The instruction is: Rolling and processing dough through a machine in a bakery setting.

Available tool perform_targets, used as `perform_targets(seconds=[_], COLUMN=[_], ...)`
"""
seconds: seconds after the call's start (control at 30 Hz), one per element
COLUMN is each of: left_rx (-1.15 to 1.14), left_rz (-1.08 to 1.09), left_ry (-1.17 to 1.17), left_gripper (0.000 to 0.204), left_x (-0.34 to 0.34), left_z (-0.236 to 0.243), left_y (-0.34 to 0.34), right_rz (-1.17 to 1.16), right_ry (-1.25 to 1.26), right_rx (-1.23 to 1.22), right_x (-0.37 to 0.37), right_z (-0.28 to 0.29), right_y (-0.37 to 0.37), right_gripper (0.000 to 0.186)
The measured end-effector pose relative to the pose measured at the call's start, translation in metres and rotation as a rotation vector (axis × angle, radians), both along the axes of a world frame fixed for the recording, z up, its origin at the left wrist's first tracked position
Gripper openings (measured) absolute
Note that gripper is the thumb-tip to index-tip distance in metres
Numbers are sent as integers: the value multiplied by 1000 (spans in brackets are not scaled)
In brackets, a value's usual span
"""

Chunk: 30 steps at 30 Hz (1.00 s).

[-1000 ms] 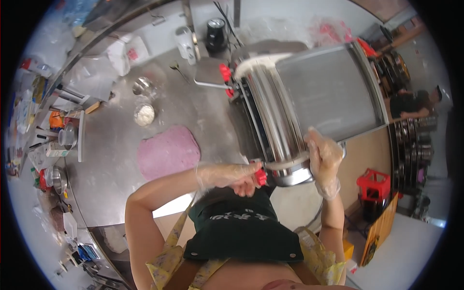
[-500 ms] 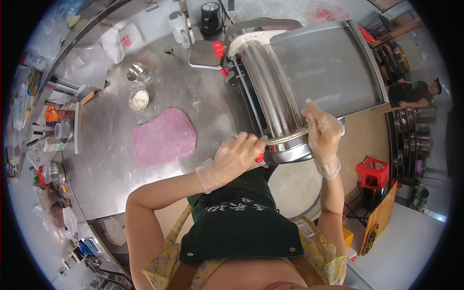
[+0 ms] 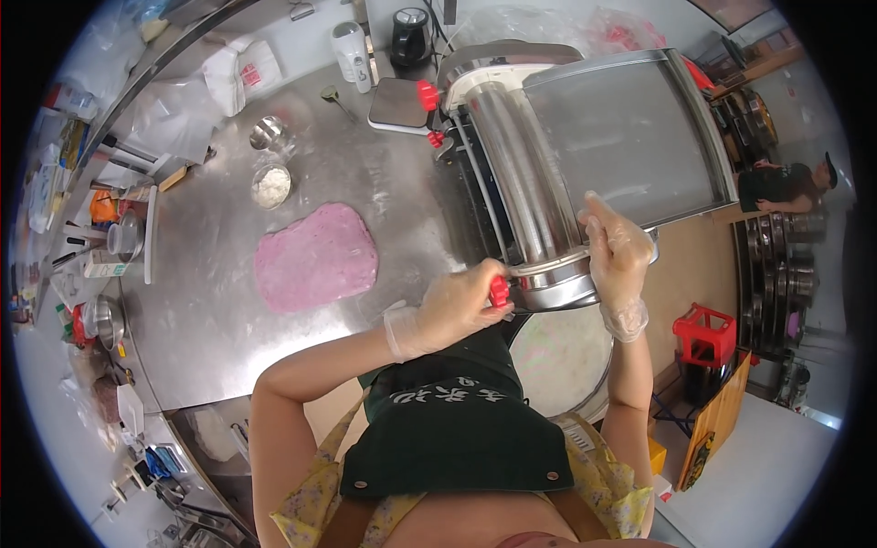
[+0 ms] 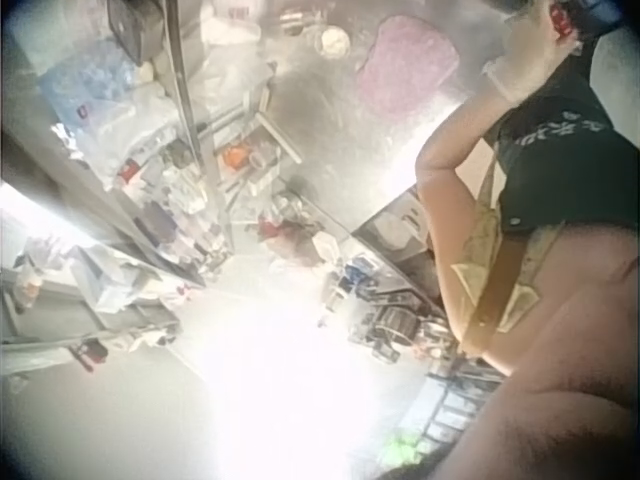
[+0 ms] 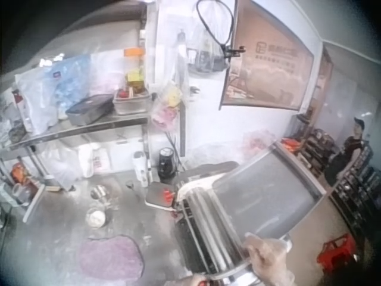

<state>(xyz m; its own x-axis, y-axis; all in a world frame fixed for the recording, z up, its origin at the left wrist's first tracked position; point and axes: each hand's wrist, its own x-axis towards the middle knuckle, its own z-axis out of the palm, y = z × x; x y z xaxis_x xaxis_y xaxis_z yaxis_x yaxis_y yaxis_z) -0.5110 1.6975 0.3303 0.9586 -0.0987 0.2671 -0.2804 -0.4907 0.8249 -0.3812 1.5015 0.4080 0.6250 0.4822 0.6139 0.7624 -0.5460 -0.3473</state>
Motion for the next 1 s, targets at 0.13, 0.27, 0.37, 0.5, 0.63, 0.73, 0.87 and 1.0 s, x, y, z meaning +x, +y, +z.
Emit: perform_targets(seconds=[0.13, 0.27, 0.37, 0.5, 0.63, 0.73, 0.87, 1.0], left_rx=[-19, -37, -1593, -1723, -1082, 286, 412, -425], left_rz=[90, 170, -424, -126, -152, 20, 97, -231], left_ry=[65, 132, 1169, 1411, 967, -259, -300, 847], left_gripper=[43, 55, 73, 53, 34, 30, 45, 52], left_x=[-9, -13, -16, 5, 3, 10, 6, -6], left_z=[-8, -11, 4, 4, 6, 1, -2, 5], left_y=[-1, -1, -2, -12, -7, 1, 2, 10], right_rz=[-11, -12, -32, -5, -1, -34, -30, -75], right_ry=[25, 20, 40, 38, 35, 78, 94, 130], right_rx=[-4, -15, -71, -23, -37, -70, -103, -90], right_x=[-2, -1, -3, -2, -2, -4, -2, -2], right_z=[1, 1, 3, 3, 3, 6, 4, 2], right_y=[0, 1, 2, 2, 2, 1, 1, 2], right_gripper=[29, 29, 28, 28, 27, 26, 27, 26])
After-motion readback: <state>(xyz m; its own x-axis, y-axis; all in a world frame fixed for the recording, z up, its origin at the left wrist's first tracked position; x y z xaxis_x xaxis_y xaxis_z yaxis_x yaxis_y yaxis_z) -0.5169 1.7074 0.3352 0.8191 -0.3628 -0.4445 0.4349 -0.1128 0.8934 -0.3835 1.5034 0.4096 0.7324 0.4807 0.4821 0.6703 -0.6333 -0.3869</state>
